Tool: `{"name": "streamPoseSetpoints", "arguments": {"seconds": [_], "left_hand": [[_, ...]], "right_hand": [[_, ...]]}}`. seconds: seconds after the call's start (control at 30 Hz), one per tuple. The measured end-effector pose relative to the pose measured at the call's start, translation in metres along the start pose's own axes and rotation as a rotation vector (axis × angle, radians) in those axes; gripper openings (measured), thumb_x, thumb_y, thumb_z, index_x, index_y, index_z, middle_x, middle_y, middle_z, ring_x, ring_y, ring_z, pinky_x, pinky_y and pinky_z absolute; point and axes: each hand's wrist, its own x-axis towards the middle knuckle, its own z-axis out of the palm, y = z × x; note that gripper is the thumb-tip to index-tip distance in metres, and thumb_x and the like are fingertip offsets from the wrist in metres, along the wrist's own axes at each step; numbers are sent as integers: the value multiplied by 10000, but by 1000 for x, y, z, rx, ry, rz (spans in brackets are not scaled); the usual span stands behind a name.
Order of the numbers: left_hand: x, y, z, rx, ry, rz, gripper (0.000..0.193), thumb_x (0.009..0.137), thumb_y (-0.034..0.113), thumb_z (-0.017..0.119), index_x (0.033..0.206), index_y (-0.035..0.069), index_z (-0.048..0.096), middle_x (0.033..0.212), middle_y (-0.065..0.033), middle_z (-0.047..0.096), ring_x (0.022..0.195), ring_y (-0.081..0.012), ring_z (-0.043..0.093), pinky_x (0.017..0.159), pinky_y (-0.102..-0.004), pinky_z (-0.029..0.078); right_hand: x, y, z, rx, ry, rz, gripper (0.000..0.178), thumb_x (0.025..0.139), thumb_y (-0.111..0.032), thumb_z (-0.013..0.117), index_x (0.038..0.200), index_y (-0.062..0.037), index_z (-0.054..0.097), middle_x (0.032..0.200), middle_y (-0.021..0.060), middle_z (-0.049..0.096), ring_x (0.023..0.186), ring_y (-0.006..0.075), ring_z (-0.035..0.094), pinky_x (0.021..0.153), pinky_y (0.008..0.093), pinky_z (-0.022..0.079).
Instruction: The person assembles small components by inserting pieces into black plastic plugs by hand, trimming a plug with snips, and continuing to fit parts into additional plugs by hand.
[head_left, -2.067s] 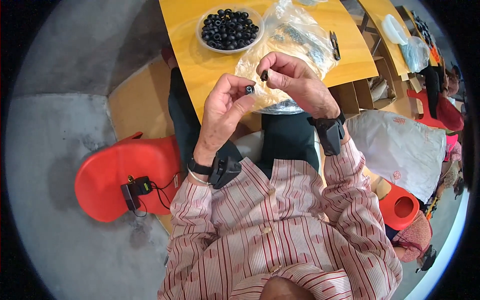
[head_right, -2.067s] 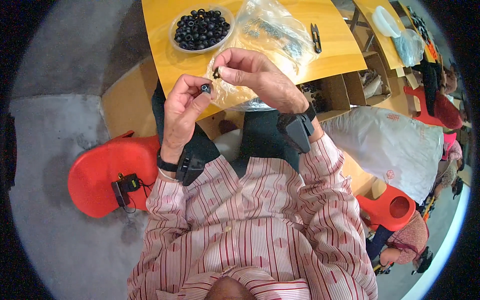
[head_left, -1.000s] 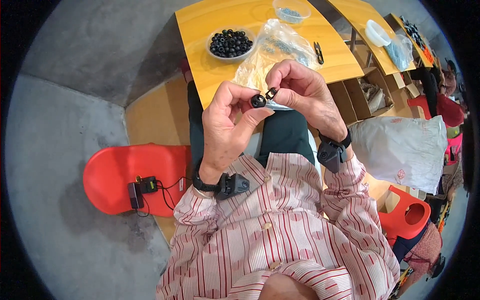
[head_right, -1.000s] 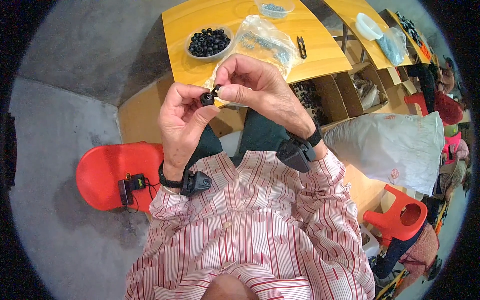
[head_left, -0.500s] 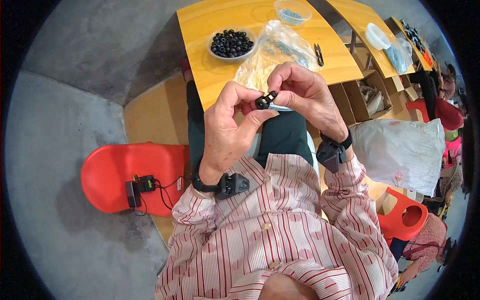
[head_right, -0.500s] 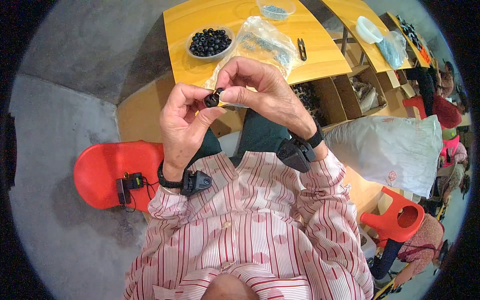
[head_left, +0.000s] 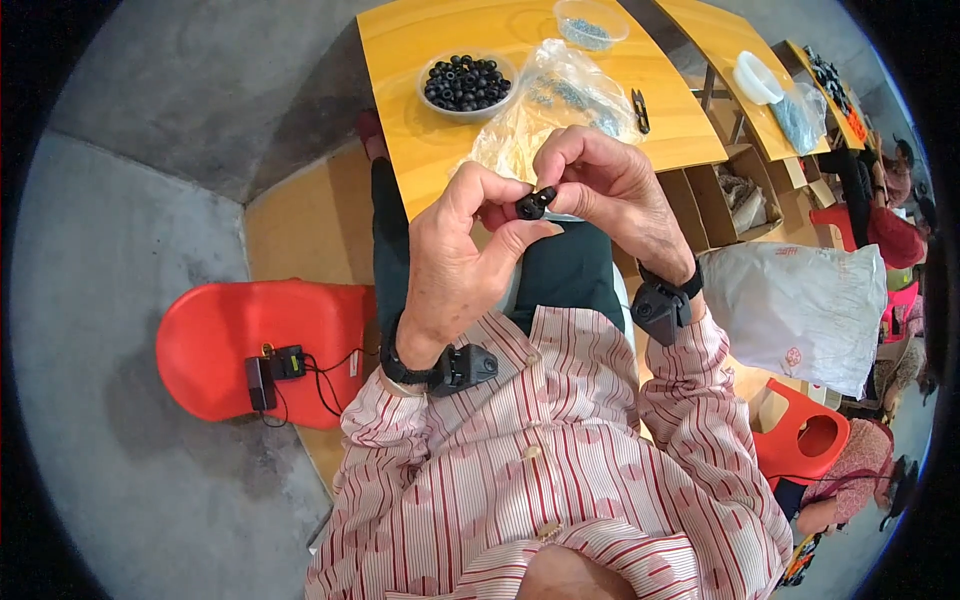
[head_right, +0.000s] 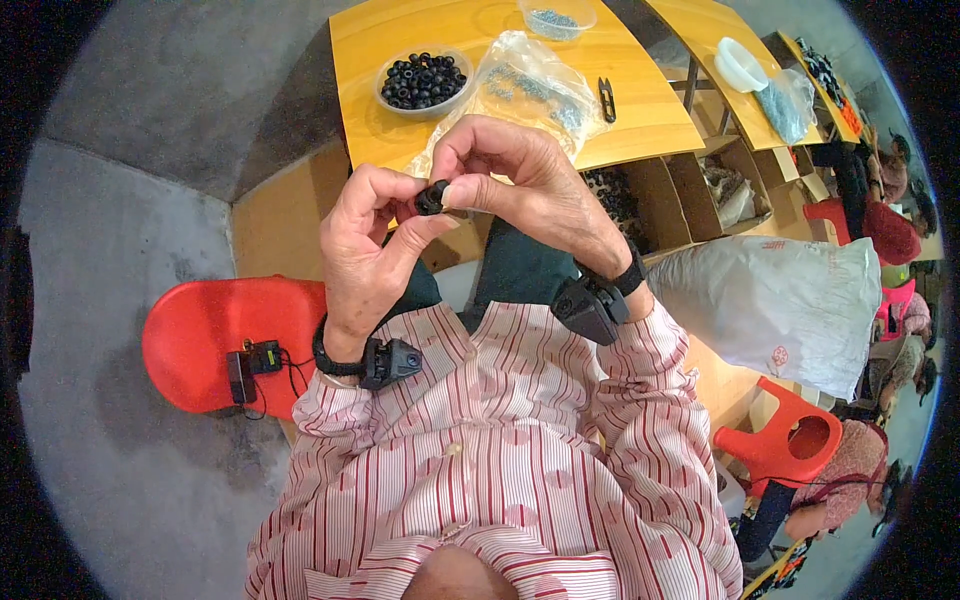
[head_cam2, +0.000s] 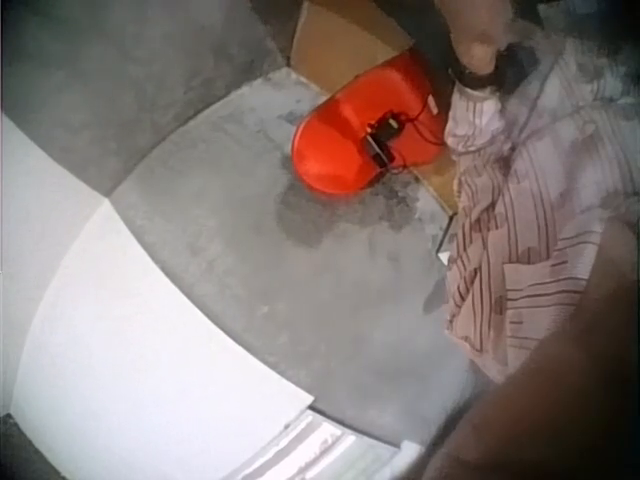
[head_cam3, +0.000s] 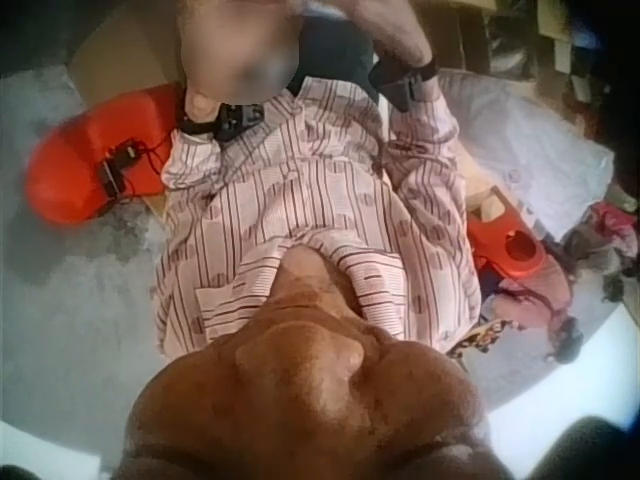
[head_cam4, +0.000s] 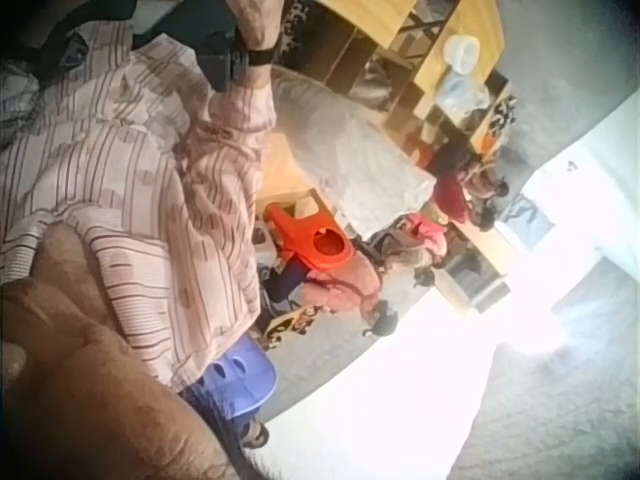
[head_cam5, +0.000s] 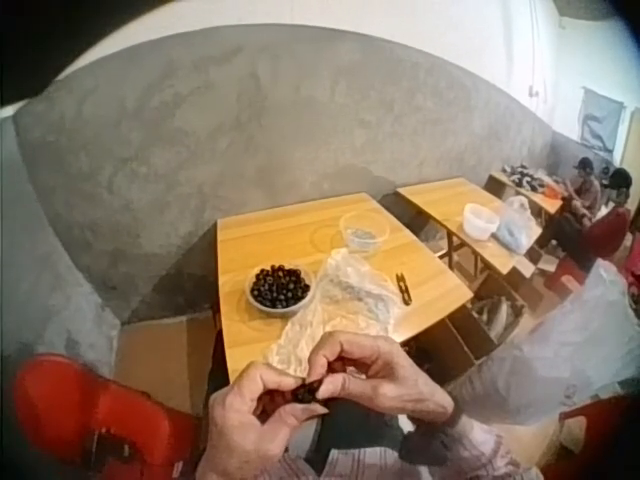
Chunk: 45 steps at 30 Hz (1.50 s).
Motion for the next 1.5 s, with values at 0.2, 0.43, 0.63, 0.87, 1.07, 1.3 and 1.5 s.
{"name": "streamPoseSetpoints", "arguments": {"seconds": [0.2, 0.43, 0.63, 0.87, 1.07, 1.3, 1.5], "left_hand": [[0, -3, 0, -39, -19, -5, 267, 711, 58, 757, 883, 2, 559, 739, -27, 585, 653, -76, 528, 612, -222, 457], [-3, -1, 0, 142, -15, 95, 212, 754, -20, 699, 904, 7, 552, 811, -15, 572, 689, -66, 522, 624, -201, 438], [-3, 1, 0, 199, -6, 103, 217, 744, -18, 706, 899, 11, 556, 811, -19, 574, 691, -73, 530, 621, -209, 440], [-3, -2, -2, 53, -44, 11, 251, 698, 8, 745, 865, 7, 558, 761, -38, 569, 664, -80, 548, 603, -229, 472], [-4, -5, -3, -147, -64, -62, 264, 695, -20, 744, 873, -6, 550, 771, -16, 572, 692, -59, 530, 624, -206, 467], [-4, -1, -1, 53, -35, -11, 244, 697, 14, 747, 851, 8, 559, 731, -31, 582, 644, -72, 542, 599, -225, 471], [-5, -6, 2, 151, -15, -27, 256, 684, 43, 759, 843, 14, 561, 692, -38, 584, 621, -85, 541, 579, -239, 463]], "right_hand": [[0, 0, -1, 15, -8, 19, 108, 828, -48, 637, 897, -25, 558, 855, -30, 551, 780, 38, 518, 719, 200, 440], [-3, 0, -1, -14, -9, 43, 98, 828, -23, 630, 891, -31, 556, 843, -32, 551, 767, 35, 516, 703, 199, 436], [-4, 3, 1, 40, 2, 32, 107, 826, -9, 625, 897, -29, 548, 845, -26, 551, 785, 36, 516, 721, 196, 435], [-5, 7, -2, 36, -43, 0, 105, 823, -8, 620, 907, -24, 558, 862, -21, 547, 806, 48, 511, 750, 208, 432], [-3, 8, -1, 24, -60, -28, 104, 823, -7, 618, 911, -27, 565, 862, -23, 547, 812, 49, 506, 757, 210, 431], [-5, 10, -2, -24, -36, -14, 125, 801, 27, 623, 897, -25, 562, 861, -22, 550, 813, 53, 511, 763, 221, 441], [-5, 14, -5, -94, -11, 7, 120, 797, 48, 612, 882, -27, 571, 843, -24, 557, 799, 56, 519, 735, 221, 457]]}}
